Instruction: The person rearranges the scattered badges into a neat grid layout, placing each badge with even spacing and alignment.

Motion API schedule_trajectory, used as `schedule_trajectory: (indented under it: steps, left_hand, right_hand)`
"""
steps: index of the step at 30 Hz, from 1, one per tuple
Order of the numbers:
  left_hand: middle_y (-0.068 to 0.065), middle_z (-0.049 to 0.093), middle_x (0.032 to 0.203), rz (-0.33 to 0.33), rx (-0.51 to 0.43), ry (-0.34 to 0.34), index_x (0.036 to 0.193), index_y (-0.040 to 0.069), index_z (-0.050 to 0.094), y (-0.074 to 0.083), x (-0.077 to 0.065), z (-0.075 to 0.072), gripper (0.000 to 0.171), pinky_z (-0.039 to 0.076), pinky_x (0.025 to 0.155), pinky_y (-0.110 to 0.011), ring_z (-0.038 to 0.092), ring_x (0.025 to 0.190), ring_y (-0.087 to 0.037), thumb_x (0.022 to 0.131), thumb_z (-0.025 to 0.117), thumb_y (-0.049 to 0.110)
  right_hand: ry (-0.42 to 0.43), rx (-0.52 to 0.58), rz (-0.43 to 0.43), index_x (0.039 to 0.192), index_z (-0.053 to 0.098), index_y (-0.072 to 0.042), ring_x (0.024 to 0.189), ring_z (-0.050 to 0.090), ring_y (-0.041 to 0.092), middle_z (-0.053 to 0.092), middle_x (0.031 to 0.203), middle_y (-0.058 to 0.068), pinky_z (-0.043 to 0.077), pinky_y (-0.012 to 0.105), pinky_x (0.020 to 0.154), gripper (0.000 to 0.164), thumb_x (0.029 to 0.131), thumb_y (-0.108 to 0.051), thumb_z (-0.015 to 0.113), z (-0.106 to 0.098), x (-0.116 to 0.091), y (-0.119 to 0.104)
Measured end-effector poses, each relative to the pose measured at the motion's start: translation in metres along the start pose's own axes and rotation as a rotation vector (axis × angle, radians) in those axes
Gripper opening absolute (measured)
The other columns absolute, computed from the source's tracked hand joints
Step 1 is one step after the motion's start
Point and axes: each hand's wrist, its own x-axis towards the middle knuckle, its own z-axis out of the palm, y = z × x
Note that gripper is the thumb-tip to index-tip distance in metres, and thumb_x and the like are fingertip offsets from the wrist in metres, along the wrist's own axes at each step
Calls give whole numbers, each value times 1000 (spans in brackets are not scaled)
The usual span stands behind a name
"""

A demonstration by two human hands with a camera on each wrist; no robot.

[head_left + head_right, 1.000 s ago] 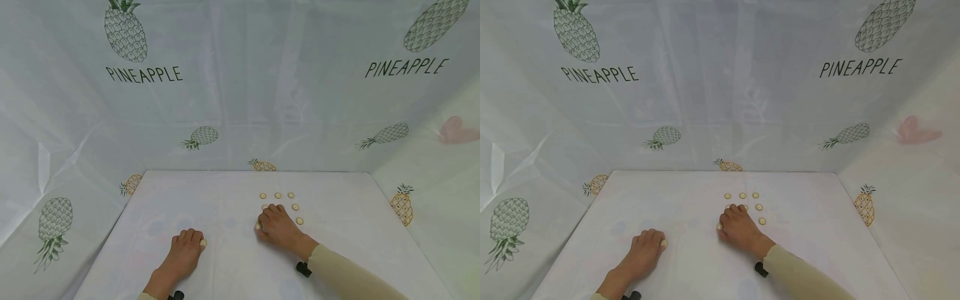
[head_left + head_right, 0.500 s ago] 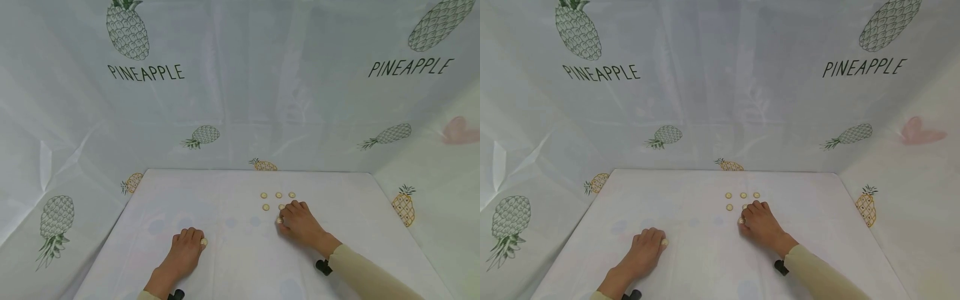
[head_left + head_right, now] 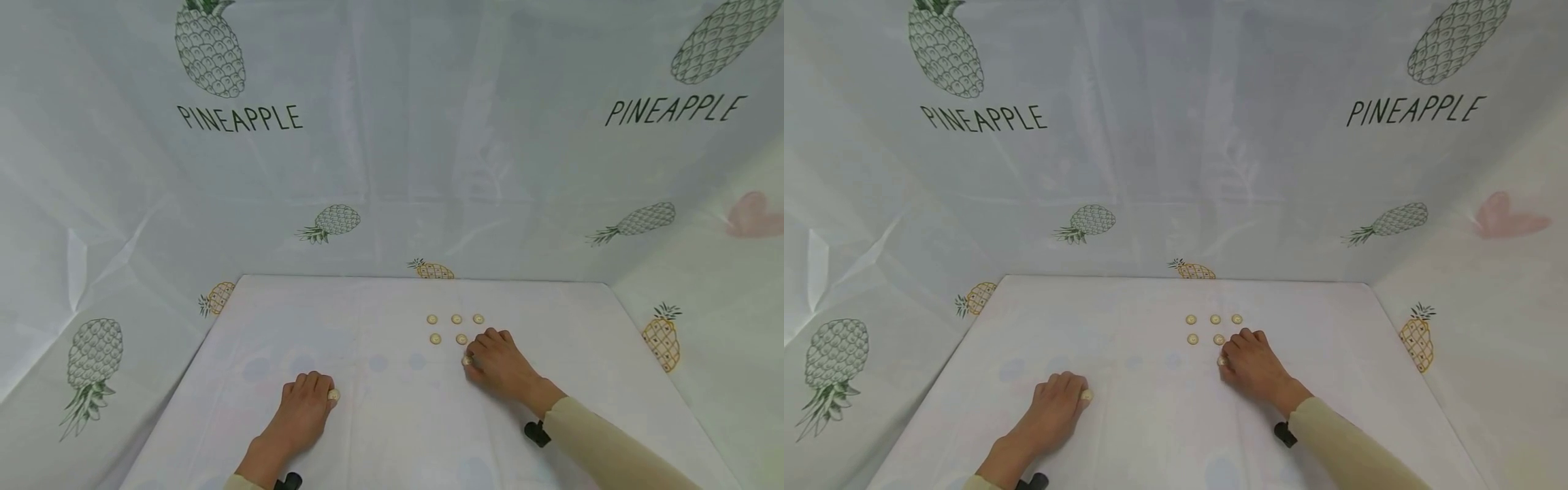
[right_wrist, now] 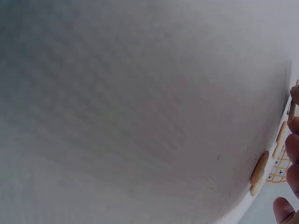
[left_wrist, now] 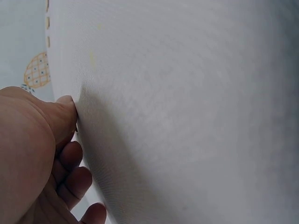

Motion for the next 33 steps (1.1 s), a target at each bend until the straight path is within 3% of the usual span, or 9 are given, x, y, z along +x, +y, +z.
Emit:
schedule_trajectory:
  steps: [33]
  left_hand:
    - [2, 51, 101, -14, -17, -28, 106, 16, 56, 1, 0, -4, 19, 41, 87, -48, 43, 95, -18, 100, 73, 21]
  right_hand:
    - [-48, -17, 49, 91, 69, -16, 89, 47, 18, 66, 93, -2, 42, 44, 86, 18, 91, -32, 79, 6, 1, 3]
